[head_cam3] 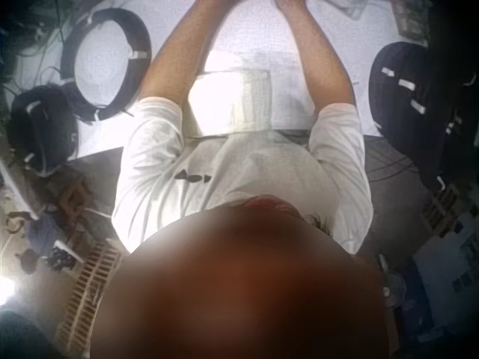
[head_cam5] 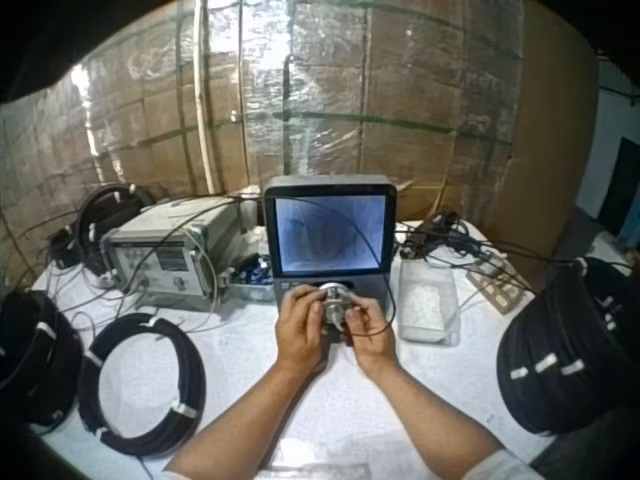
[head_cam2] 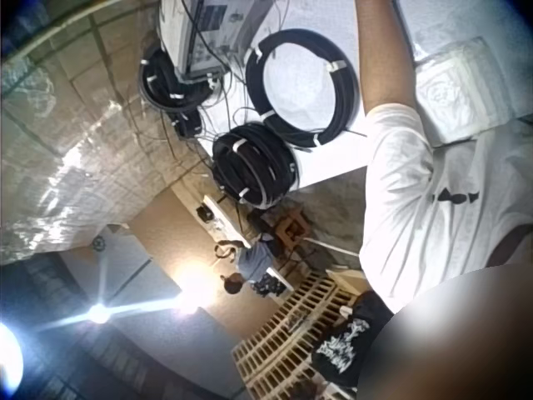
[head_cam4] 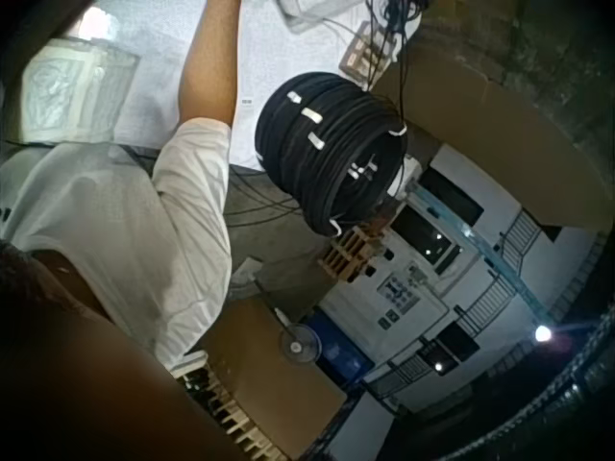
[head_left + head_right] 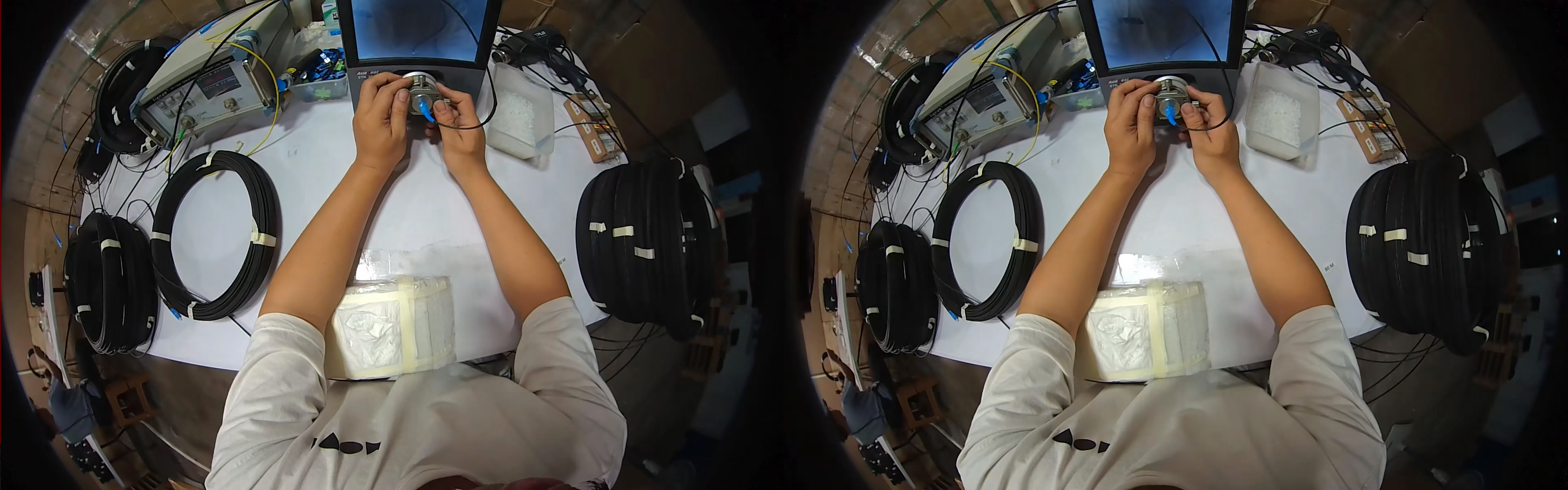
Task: Cleaning and inspecting a fiber optic connector using a specialized cleaning tool and a digital microscope.
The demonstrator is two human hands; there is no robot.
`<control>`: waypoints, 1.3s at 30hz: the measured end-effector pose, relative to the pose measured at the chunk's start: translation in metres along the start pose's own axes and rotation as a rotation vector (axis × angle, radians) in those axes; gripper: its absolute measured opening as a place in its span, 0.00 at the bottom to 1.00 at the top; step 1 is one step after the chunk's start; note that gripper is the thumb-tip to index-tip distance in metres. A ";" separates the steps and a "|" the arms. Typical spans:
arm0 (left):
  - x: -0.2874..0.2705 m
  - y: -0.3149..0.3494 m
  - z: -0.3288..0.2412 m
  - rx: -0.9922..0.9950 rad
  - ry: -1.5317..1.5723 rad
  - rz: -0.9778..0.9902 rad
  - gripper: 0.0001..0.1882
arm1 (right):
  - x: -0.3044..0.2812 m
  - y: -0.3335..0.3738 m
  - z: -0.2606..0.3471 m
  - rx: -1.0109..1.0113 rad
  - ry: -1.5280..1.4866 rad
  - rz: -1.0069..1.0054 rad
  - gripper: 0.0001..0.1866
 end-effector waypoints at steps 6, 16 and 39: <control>0.002 0.001 0.000 -0.036 -0.006 0.016 0.10 | 0.001 0.001 0.003 -0.010 0.037 0.006 0.23; 0.002 0.002 0.003 0.004 -0.057 -0.021 0.10 | 0.003 0.000 0.012 -0.024 0.082 0.021 0.22; 0.002 0.001 0.001 0.031 -0.046 -0.005 0.11 | 0.000 -0.003 -0.005 -0.054 0.054 -0.035 0.21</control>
Point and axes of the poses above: each hand's wrist, its own y-axis away from the middle knuckle, its own x-axis out of the palm, z = x × y, the point moved 5 cm from there along -y, towards the middle knuckle, and after that the axes turned 15 degrees about z, right-handed, at the moved point
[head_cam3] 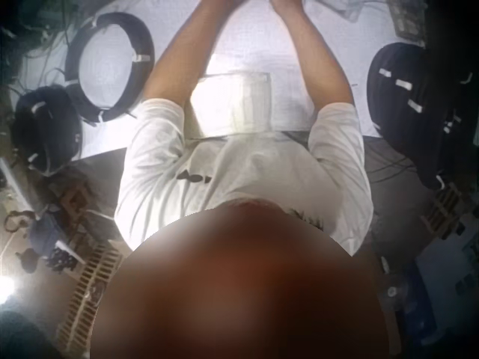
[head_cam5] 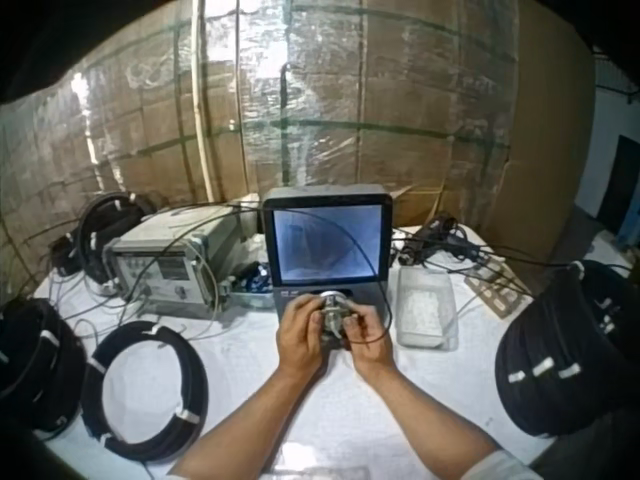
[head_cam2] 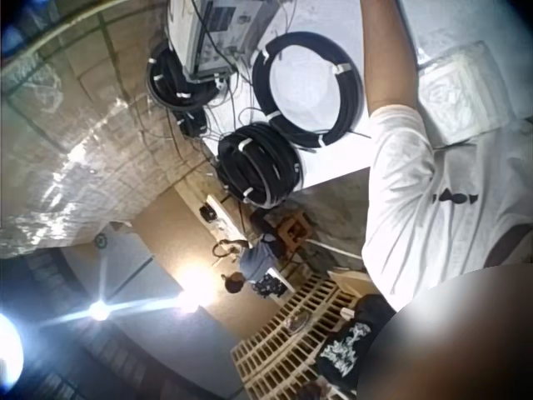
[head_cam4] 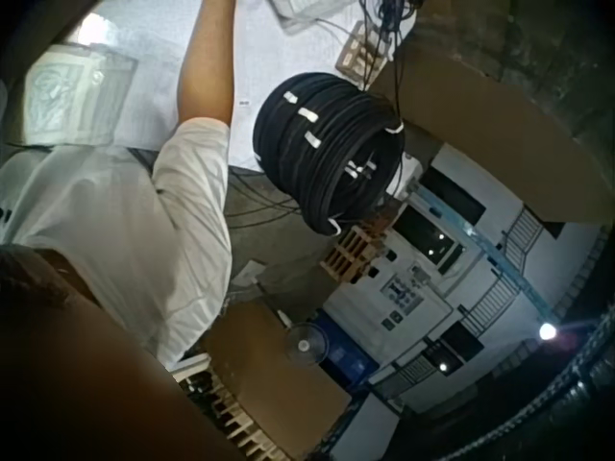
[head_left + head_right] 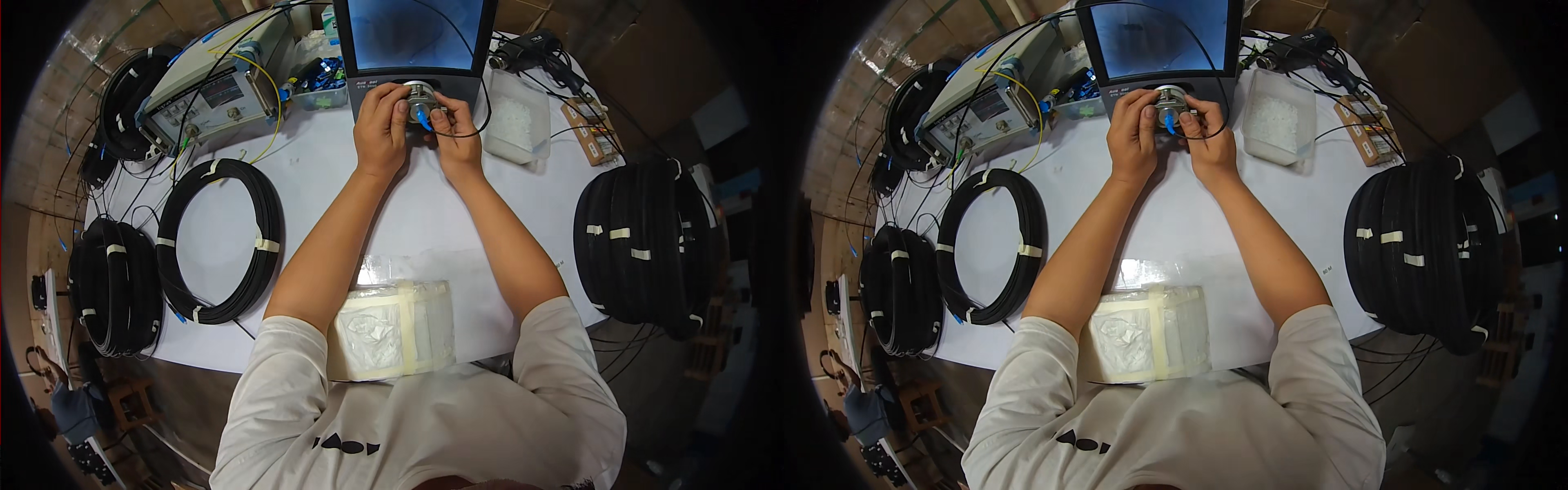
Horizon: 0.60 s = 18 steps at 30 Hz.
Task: Cleaning and inspecting a fiber optic connector using a specialized cleaning tool and a digital microscope.
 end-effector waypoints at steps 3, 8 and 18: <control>0.002 -0.001 0.000 -0.007 -0.004 0.008 0.11 | -0.003 0.001 -0.003 0.004 0.007 0.004 0.21; 0.001 0.000 -0.004 0.016 -0.095 0.025 0.11 | 0.000 0.000 0.001 -0.016 0.014 0.007 0.22; 0.000 0.003 0.001 -0.057 -0.015 0.034 0.10 | 0.004 0.002 0.013 0.079 -0.026 0.068 0.23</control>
Point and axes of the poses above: each hand's wrist, its own y-axis away from the middle knuckle, its own x-axis out of the palm, z = x × y, the point moved 5 cm from there along -y, towards the middle knuckle, and after that the axes turned 15 degrees about z, right-handed, at the moved point
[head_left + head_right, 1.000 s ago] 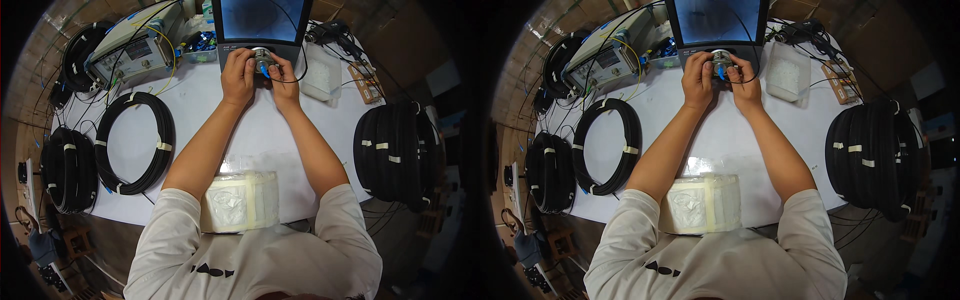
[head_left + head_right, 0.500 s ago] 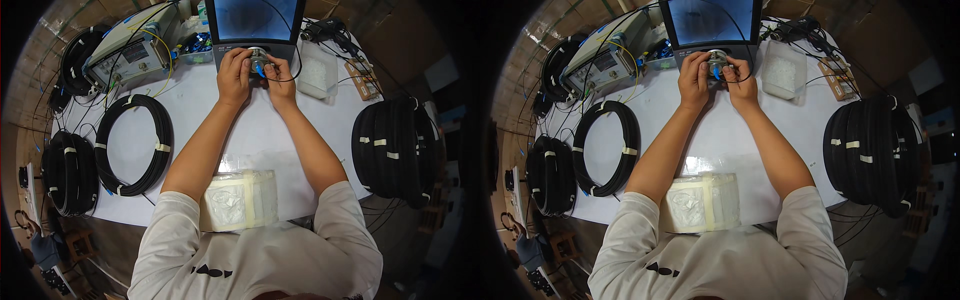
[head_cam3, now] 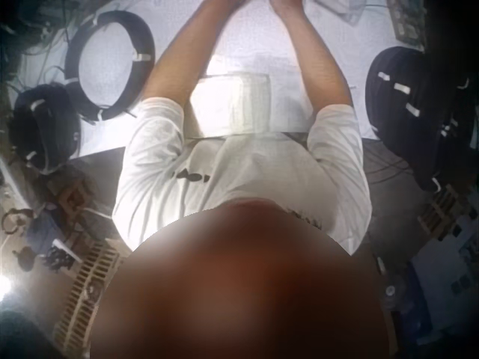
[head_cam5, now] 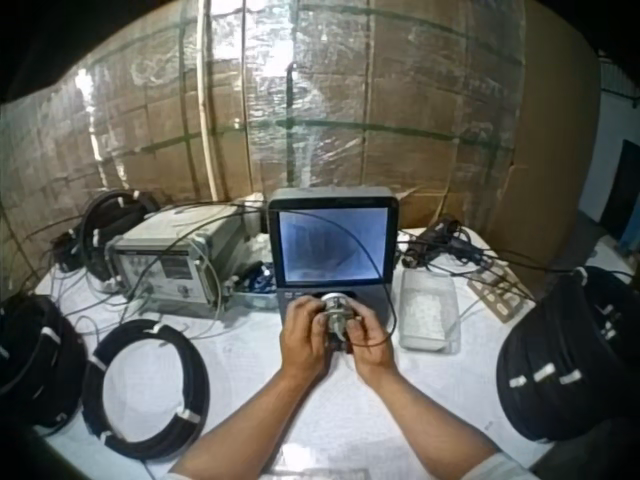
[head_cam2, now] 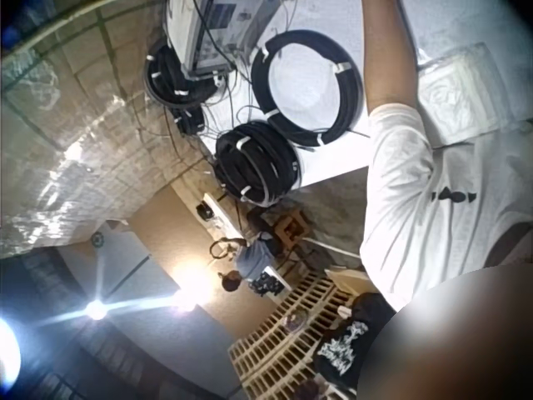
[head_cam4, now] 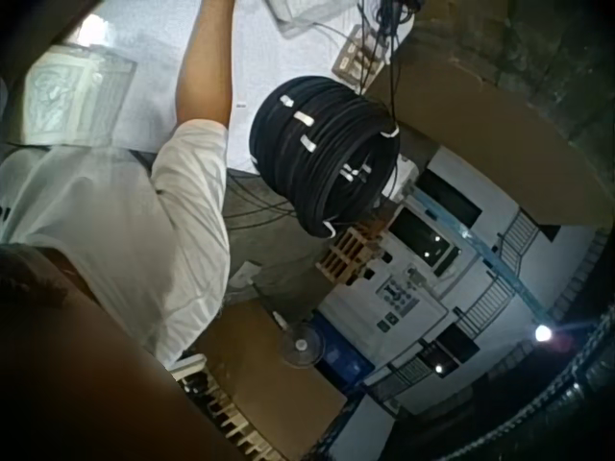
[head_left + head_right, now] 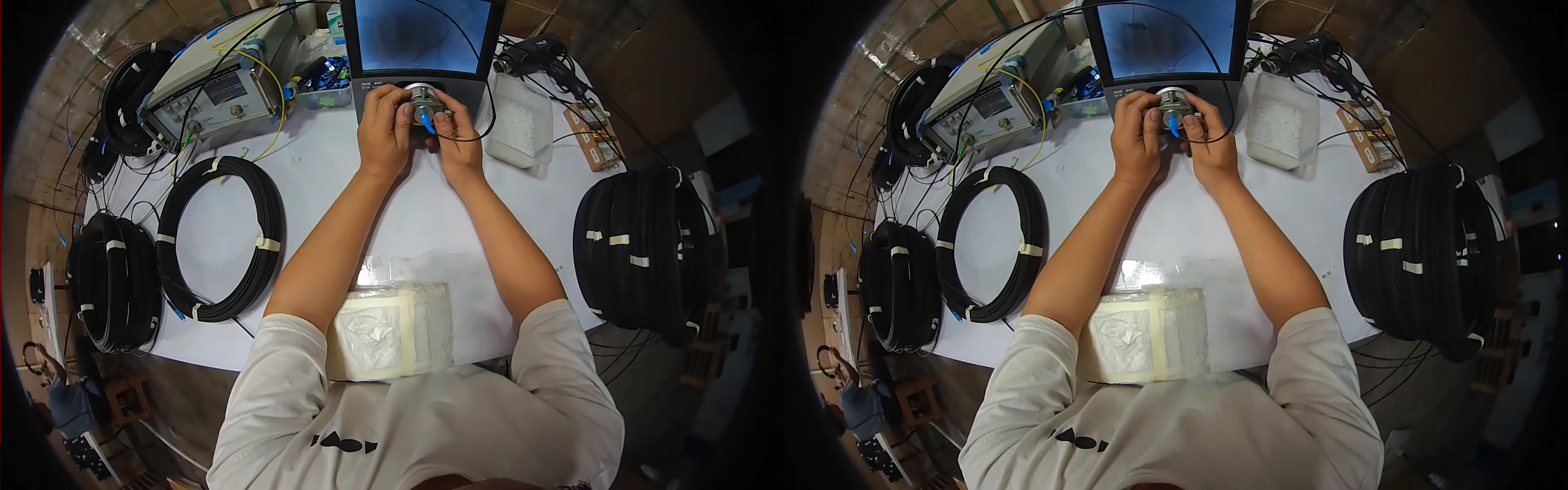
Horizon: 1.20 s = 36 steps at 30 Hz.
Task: Cleaning and inspecting a fiber optic connector using a specialized cleaning tool and a digital microscope.
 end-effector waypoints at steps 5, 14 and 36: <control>-0.001 0.000 -0.003 -0.020 0.019 0.004 0.11 | -0.002 0.000 -0.004 0.003 -0.028 -0.006 0.22; -0.002 -0.001 -0.005 0.028 0.004 -0.029 0.11 | -0.002 -0.001 -0.005 -0.031 0.010 -0.014 0.22; 0.002 0.002 0.003 -0.126 0.102 0.050 0.14 | -0.006 -0.001 -0.015 -0.040 -0.011 -0.063 0.20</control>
Point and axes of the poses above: each hand's wrist, its own y-axis away from the middle knuckle, its own x-axis out of the palm, z = x × y, the point moved 5 cm from there along -y, towards the middle knuckle, and after that the axes turned 15 degrees about z, right-handed, at the moved point
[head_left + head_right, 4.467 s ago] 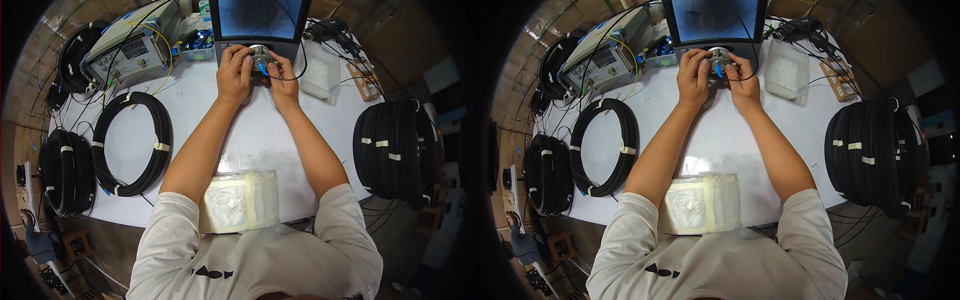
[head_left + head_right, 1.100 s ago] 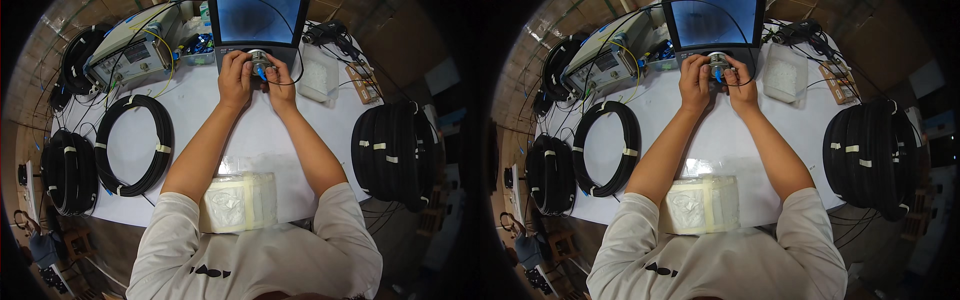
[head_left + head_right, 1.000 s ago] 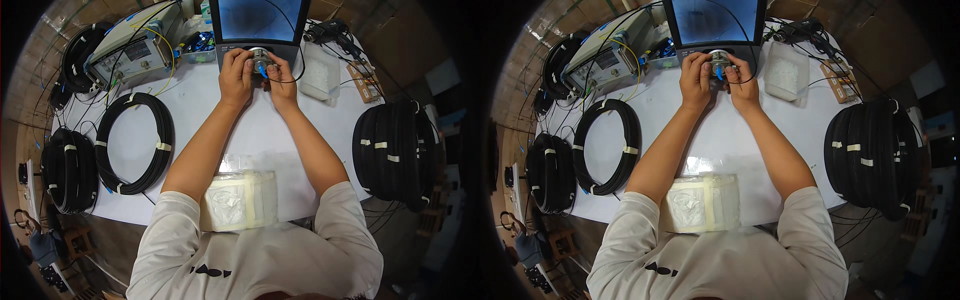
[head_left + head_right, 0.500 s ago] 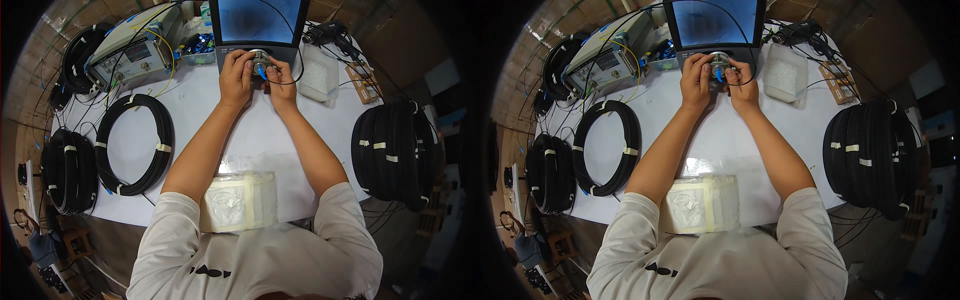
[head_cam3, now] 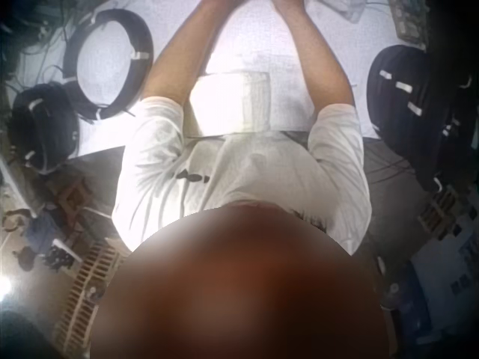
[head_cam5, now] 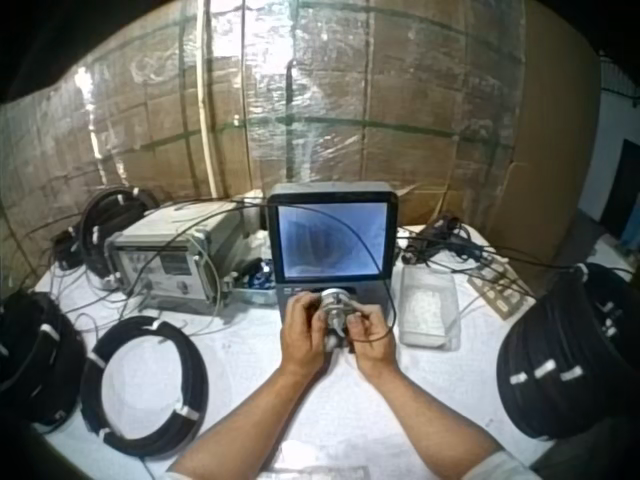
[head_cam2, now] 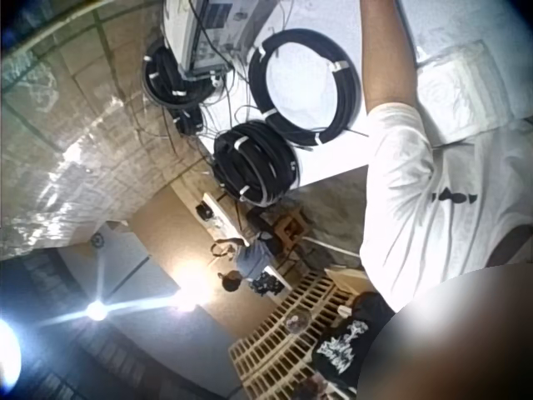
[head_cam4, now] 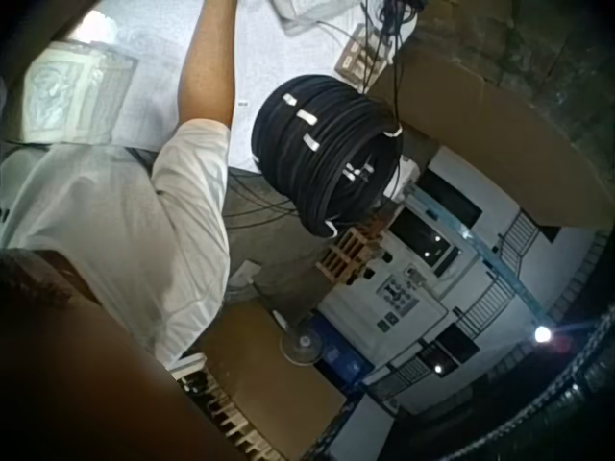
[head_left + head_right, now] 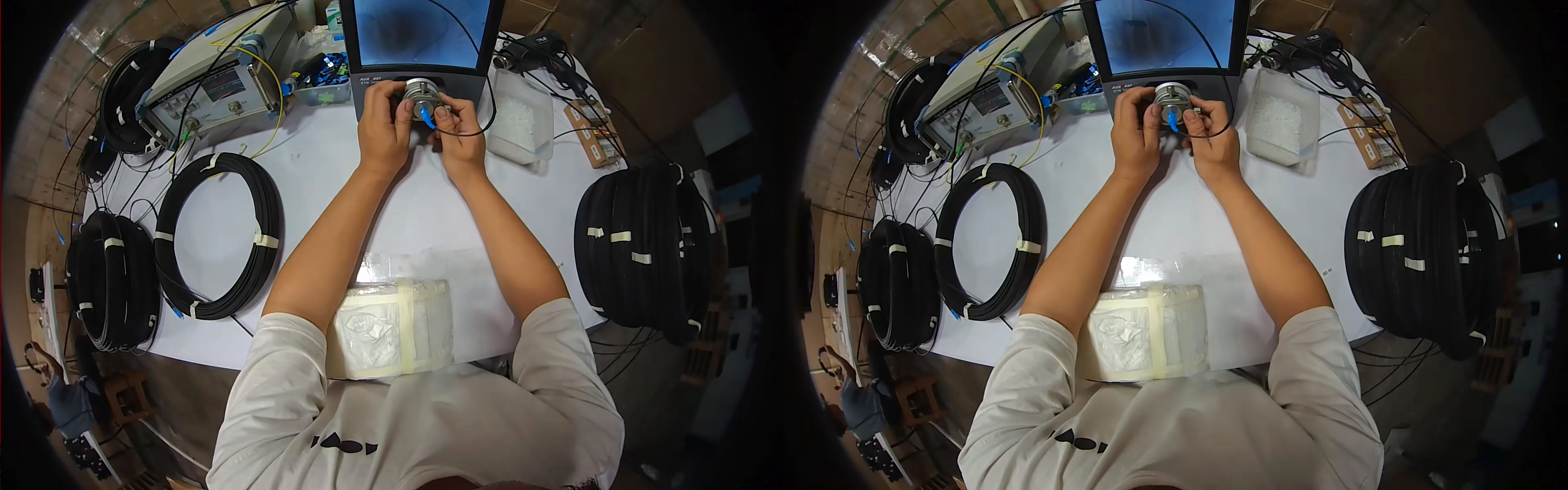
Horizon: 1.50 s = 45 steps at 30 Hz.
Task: Cleaning and inspecting a fiber optic connector using a specialized cleaning tool and a digital microscope.
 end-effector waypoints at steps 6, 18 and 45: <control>-0.001 0.000 -0.002 0.065 -0.068 -0.022 0.13 | -0.002 0.000 -0.002 -0.005 0.019 0.004 0.20; -0.004 -0.001 -0.005 0.124 -0.082 -0.089 0.11 | -0.002 0.001 -0.002 -0.007 0.025 -0.025 0.20; -0.005 -0.003 -0.004 0.154 -0.098 -0.045 0.13 | -0.002 0.008 0.015 0.026 0.183 -0.112 0.15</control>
Point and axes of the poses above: each hand's wrist, its own y-axis away from the middle knuckle, its own x-axis out of the palm, z = x × y, the point moved 5 cm from there along -y, towards the middle knuckle, and after that the axes turned 15 degrees about z, right-handed, at the moved point
